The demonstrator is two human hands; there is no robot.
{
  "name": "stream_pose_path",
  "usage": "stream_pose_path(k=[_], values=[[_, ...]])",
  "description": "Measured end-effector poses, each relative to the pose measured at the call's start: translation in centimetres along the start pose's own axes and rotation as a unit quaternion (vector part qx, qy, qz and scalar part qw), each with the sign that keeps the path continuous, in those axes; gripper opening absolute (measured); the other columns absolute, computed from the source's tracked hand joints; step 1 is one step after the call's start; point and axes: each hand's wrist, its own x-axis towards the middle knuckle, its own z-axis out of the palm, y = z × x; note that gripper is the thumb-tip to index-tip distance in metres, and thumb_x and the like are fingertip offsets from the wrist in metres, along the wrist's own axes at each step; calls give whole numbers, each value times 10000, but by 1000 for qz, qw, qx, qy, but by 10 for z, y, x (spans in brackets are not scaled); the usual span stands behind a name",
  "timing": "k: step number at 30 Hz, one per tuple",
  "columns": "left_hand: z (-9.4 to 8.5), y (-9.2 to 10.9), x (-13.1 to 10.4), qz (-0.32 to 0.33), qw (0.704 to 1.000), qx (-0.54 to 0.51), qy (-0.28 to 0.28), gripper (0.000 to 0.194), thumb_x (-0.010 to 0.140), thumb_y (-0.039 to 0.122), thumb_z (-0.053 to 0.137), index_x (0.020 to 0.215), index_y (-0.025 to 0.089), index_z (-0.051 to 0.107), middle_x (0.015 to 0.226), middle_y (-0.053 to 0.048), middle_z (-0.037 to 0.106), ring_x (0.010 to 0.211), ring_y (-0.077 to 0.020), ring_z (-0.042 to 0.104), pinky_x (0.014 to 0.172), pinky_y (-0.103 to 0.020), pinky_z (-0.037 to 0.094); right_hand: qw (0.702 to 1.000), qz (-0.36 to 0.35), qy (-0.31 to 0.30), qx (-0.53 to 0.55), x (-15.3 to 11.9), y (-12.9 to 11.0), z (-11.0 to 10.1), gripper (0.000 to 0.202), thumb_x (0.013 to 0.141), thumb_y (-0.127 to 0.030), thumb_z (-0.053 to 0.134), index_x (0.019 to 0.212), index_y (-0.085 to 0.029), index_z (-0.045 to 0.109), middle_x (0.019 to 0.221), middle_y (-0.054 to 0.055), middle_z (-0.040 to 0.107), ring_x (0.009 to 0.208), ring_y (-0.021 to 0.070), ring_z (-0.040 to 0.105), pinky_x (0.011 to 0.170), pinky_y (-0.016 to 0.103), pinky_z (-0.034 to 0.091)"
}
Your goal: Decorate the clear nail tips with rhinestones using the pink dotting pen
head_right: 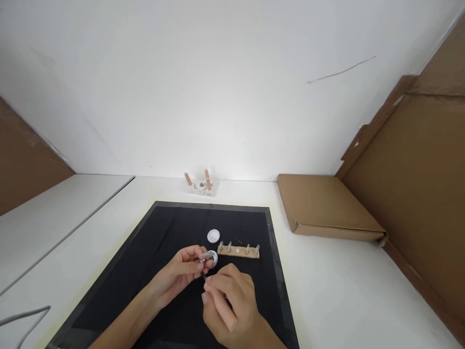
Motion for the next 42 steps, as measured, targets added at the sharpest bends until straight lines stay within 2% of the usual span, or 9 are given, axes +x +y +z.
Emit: stream_pose_path(k=[4, 11, 17, 26, 34, 42], values=[[0, 0, -1, 4, 1000, 3, -18, 165, 562, 82, 813, 652, 126, 682, 718, -32, 693, 734, -141, 655, 692, -228, 492, 999, 22, 39, 0, 4, -1, 0, 208, 769, -73, 534, 937, -196, 538, 717, 31, 584, 575, 143, 572, 488, 247, 481], [-1, -1, -2, -1, 1000, 5, -16, 207, 556, 119, 825, 734, 132, 721, 733, -48, 720, 728, -142, 657, 701, -221, 489, 999, 33, 39, -2, 6, 2, -1, 87, 821, -170, 594, 900, -207, 589, 722, 23, 573, 568, 134, 581, 487, 233, 498], [3, 1, -3, 9, 1000, 10, -16, 134, 563, 93, 806, 666, 129, 729, 733, -44, 707, 711, -135, 646, 679, -216, 491, 1000, 19, 23, -3, 4, 4, 1, 105, 815, -116, 583, 888, -191, 586, 653, 4, 582, 533, 123, 572, 478, 221, 476], [1, -1, -2, 12, 1000, 1, -16, 146, 547, 79, 810, 660, 127, 731, 741, -30, 682, 727, -141, 638, 683, -228, 495, 1000, 24, 2, -3, 0, 7, 4, 153, 805, -97, 573, 912, -206, 586, 694, 9, 631, 582, 132, 604, 520, 229, 498], [-5, -2, 0, 7, 1000, -3, -27, 120, 575, 68, 795, 663, 122, 735, 768, -26, 678, 751, -146, 653, 736, -242, 512, 998, 45, 33, -19, 3, 5, 5, 177, 783, -46, 548, 870, -199, 569, 653, 13, 602, 541, 128, 557, 492, 238, 479], [-6, -2, -1, 4, 1000, 0, -21, 125, 573, 54, 790, 659, 124, 731, 726, -26, 679, 725, -127, 646, 689, -202, 504, 995, 44, 70, -57, 2, 4, 3, 161, 774, -42, 524, 810, -199, 530, 596, -6, 553, 504, 122, 513, 465, 235, 445]])
